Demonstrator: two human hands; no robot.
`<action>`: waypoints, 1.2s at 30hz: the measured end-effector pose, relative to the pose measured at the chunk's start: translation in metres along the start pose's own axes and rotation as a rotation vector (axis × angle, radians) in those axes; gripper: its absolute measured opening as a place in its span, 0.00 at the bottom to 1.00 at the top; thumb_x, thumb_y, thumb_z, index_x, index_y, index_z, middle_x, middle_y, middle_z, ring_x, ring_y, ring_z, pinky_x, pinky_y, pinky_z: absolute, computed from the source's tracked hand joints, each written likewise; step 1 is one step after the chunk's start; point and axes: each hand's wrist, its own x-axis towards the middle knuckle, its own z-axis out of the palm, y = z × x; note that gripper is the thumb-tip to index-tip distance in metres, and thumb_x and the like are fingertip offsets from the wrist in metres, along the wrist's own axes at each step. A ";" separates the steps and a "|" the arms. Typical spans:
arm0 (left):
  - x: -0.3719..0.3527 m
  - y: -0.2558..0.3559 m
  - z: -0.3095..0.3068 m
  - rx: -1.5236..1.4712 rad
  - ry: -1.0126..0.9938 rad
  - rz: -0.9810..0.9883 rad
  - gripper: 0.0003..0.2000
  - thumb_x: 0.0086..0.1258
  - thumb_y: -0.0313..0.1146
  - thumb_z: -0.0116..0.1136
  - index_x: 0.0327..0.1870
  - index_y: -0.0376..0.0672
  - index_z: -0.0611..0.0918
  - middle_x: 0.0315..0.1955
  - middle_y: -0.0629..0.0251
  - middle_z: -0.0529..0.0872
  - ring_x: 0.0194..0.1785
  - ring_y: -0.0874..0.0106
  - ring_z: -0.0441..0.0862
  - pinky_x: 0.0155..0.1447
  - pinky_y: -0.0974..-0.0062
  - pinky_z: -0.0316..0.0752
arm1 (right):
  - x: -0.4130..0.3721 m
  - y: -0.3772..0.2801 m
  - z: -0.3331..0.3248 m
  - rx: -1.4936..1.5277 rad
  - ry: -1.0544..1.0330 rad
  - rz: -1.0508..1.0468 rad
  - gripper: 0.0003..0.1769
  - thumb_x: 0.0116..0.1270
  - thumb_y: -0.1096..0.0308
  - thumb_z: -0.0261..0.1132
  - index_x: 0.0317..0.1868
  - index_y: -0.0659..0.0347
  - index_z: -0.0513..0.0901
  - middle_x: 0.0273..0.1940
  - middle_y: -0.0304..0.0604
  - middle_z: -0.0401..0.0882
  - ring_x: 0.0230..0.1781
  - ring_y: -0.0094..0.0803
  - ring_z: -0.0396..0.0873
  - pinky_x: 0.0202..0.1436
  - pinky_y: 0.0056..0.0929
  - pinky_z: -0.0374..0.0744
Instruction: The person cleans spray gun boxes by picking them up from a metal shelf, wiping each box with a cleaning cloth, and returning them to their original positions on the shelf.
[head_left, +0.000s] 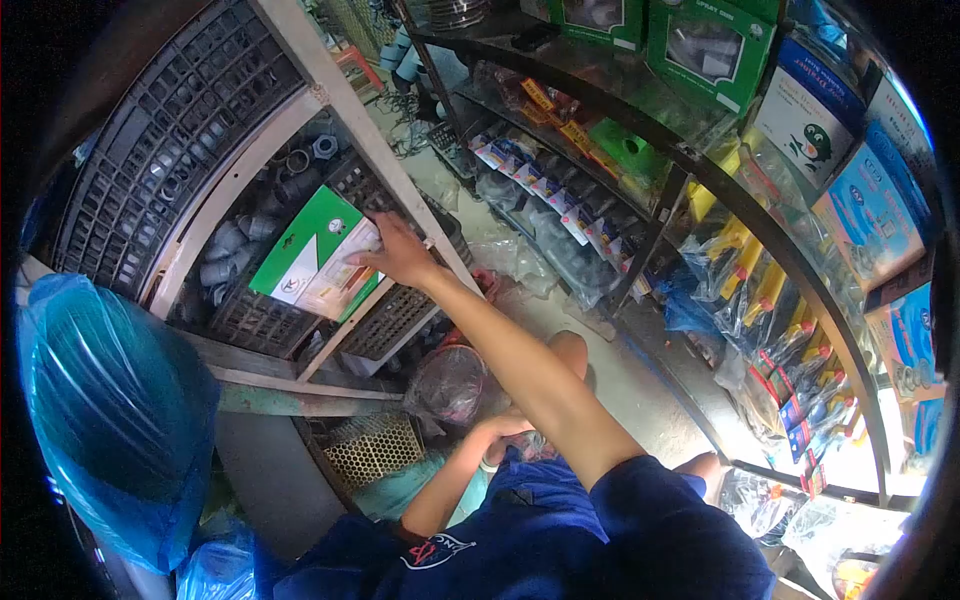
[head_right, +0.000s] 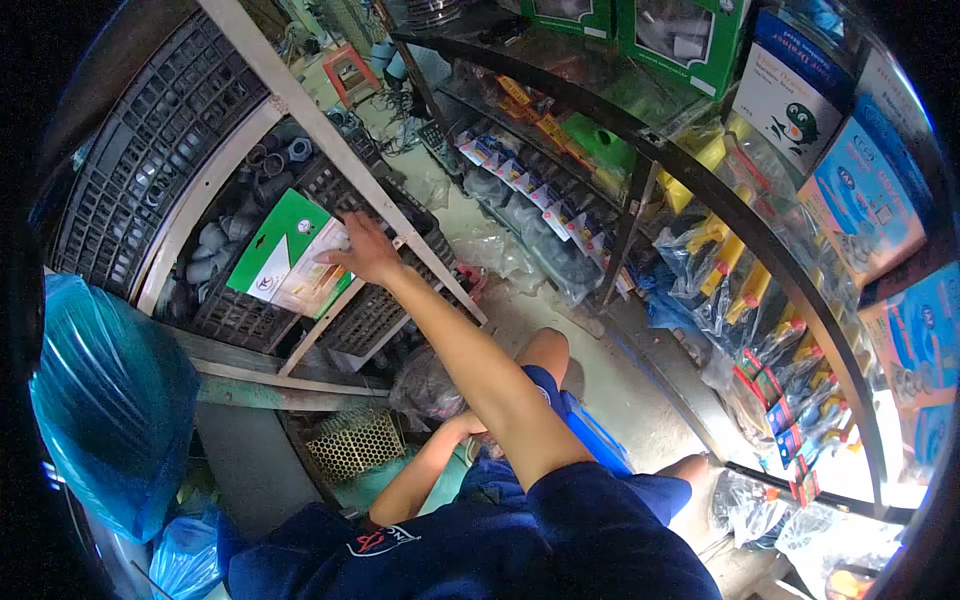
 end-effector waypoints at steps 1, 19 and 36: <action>0.005 -0.011 0.000 0.008 0.016 0.013 0.35 0.70 0.45 0.67 0.74 0.37 0.71 0.75 0.49 0.69 0.79 0.59 0.61 0.79 0.62 0.58 | -0.001 0.001 0.003 0.006 0.033 -0.008 0.47 0.60 0.47 0.77 0.70 0.67 0.69 0.59 0.62 0.77 0.65 0.56 0.74 0.67 0.46 0.73; -0.015 0.032 0.010 -0.758 0.440 0.063 0.38 0.67 0.36 0.71 0.76 0.39 0.66 0.66 0.56 0.77 0.71 0.63 0.72 0.75 0.62 0.65 | -0.090 -0.041 -0.096 -0.006 0.092 0.038 0.35 0.64 0.48 0.74 0.62 0.66 0.79 0.59 0.59 0.80 0.62 0.53 0.78 0.65 0.43 0.75; 0.058 0.401 -0.071 0.185 0.396 1.181 0.17 0.69 0.34 0.70 0.56 0.41 0.83 0.39 0.68 0.87 0.41 0.77 0.83 0.39 0.79 0.78 | -0.422 -0.063 -0.268 0.703 1.010 0.533 0.32 0.73 0.61 0.64 0.73 0.62 0.69 0.63 0.51 0.78 0.62 0.40 0.78 0.69 0.41 0.75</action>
